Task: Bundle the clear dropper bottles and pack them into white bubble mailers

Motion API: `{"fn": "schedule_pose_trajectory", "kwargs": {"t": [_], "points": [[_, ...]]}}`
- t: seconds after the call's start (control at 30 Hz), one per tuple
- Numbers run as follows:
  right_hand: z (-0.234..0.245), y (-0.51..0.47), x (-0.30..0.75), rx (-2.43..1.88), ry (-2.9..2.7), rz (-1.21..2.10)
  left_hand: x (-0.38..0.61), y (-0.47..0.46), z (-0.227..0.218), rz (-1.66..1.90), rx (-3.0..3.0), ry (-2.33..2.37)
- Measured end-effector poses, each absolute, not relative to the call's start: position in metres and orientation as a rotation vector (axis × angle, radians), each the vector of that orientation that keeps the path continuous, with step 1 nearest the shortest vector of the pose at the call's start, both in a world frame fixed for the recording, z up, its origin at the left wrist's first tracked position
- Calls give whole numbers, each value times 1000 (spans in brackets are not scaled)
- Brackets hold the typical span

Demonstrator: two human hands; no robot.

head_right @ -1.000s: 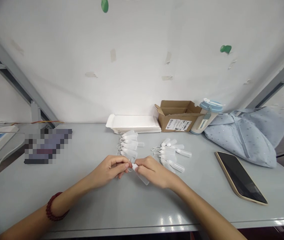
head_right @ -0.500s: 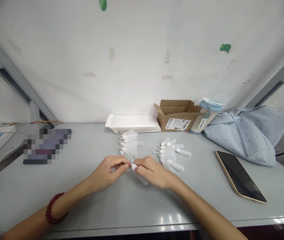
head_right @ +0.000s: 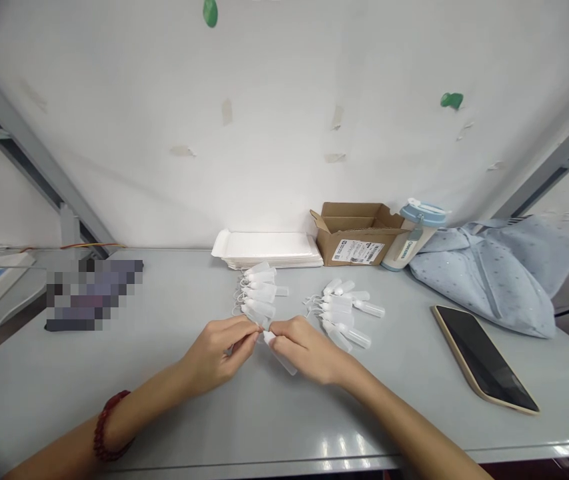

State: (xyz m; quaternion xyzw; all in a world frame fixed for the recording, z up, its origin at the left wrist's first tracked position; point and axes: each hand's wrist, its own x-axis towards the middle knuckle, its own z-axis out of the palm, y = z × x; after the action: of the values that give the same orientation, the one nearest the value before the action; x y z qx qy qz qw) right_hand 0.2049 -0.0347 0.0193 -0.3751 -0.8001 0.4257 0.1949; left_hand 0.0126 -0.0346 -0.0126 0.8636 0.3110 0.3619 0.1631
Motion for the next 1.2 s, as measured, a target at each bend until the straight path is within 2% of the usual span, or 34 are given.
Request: {"fn": "schedule_pose_trajectory", "kwargs": {"t": [0.47,1.2], "points": [[15,-34,203,-1020,-2258,1205,14,-35,-21,975,2792,889],[14,-34,202,-1037,-2259,1246,16,-39,-19,917,2770,860]]}}
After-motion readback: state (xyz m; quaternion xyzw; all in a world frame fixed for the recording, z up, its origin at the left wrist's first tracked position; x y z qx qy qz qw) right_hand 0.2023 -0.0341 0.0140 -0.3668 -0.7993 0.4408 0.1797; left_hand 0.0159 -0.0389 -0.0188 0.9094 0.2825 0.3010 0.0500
